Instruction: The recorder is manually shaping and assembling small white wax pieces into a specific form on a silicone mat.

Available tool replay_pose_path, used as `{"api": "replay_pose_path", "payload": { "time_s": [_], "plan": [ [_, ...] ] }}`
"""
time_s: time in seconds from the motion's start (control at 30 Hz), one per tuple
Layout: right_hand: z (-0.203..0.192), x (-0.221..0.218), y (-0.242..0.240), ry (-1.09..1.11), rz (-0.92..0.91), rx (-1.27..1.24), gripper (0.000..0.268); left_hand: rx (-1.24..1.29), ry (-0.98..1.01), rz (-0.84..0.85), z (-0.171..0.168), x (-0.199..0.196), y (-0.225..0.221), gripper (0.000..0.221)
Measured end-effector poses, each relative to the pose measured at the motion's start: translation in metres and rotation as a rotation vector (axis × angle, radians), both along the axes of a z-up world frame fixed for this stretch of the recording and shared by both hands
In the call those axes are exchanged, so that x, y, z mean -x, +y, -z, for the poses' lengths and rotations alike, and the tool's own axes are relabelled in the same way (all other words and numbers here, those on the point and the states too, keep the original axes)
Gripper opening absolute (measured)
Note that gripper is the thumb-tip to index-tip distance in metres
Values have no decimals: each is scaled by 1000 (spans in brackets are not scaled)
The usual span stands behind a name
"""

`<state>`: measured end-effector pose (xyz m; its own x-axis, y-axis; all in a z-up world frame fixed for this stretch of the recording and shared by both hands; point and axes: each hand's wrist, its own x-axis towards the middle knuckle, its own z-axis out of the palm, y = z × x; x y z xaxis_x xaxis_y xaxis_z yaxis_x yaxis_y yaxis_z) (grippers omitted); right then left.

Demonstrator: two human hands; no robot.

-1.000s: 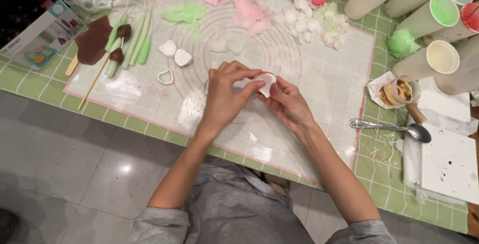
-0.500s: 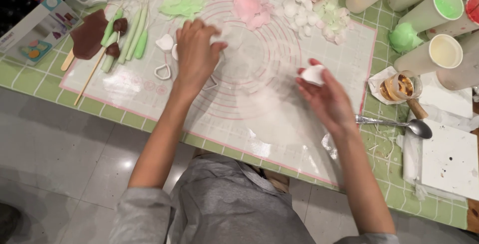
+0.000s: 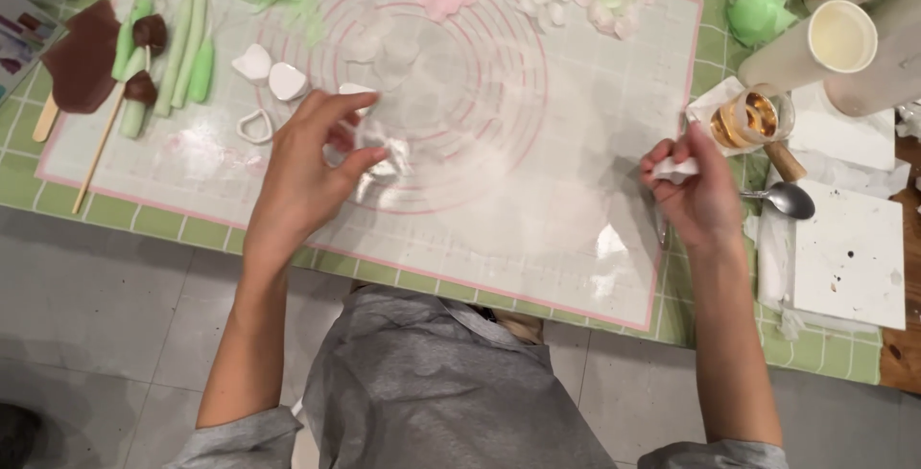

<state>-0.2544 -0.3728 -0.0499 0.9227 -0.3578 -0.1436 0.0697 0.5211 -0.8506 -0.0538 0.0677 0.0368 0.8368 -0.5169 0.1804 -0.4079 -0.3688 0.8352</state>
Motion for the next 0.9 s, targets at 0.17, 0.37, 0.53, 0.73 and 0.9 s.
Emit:
{"api": "replay_pose_path", "payload": {
  "time_s": [0.17, 0.37, 0.53, 0.73, 0.9],
  "plan": [
    [-34, -23, 53, 118, 13, 250, 26, 342, 82, 331, 6, -7, -64, 34],
    [-50, -49, 78, 185, -48, 836, 17, 277, -208, 314, 46, -12, -139, 16],
    [-62, -59, 94, 266, -72, 1059, 15, 102, -420, 356, 56, -14, -153, 12],
    [-56, -64, 80, 299, 41, 1484, 22, 77, -410, 343, 50, -21, -174, 15],
    [-67, -74, 69, 436, 151, 1545, 19, 69, -375, 352, 69, -32, -220, 18]
  ]
}}
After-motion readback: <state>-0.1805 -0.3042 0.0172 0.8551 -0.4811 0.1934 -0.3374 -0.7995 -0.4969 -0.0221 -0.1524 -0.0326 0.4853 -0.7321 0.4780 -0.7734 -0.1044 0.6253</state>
